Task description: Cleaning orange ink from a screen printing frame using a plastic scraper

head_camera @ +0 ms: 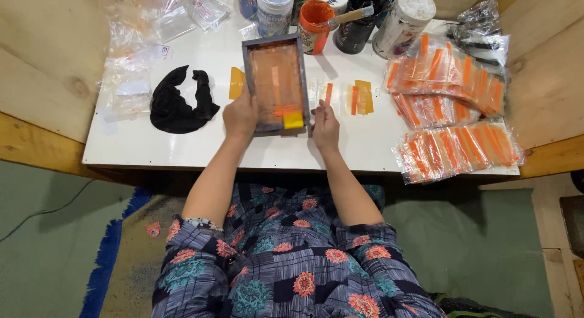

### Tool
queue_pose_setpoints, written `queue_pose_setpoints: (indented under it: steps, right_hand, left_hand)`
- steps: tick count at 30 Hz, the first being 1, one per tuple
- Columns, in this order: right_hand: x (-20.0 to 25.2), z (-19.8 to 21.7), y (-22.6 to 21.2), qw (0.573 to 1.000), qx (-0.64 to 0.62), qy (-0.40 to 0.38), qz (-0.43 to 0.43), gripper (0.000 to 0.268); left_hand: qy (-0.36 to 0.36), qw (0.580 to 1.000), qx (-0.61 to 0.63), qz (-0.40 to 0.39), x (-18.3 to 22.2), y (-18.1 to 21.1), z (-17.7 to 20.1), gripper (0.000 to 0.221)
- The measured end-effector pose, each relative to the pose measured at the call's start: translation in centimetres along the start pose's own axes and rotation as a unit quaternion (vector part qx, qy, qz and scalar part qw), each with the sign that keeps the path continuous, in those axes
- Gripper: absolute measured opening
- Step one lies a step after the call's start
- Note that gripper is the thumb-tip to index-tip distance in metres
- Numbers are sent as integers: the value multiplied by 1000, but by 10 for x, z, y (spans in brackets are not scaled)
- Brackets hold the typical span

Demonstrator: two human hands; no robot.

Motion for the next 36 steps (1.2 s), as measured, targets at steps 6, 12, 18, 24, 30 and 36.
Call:
queue_pose_setpoints:
  steps: [6,12,18,24,30,36]
  right_hand:
    - [0,-19,12,991,-91,-23,-97,45]
    - [-7,-26,29,982,-163,-42,-91,31]
    - [6,-20,-19,967,-218,-52,-123,31]
    - [1,-24,-1,954,-257,-84,-132,31]
    - [1,-33,43,943,-286,-98,-141,34]
    - [10,-27,-12,956,-244,-121,-113,35]
  left_hand:
    - [45,997,51,36,14,4,-5,47]
    - [61,987,110,104,6,-9,25,36]
    - [24,968,-140,205,6,-143,20,60]
    - [135,920,257,262,-12,-95,47,6]
    - [60,411,653,634,23,-52,-51,16]
    - [-29,398,686,609,2,25,32,86]
Point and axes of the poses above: each hand's wrist, its own x-axis away from the middle knuckle, its own z-axis out of the back of the hand, y = z × x, the point moved 7 cm from there along -x, towards the middle knuckle, and after that the axes turned 13 degrees about y, right-handed, at the moved point
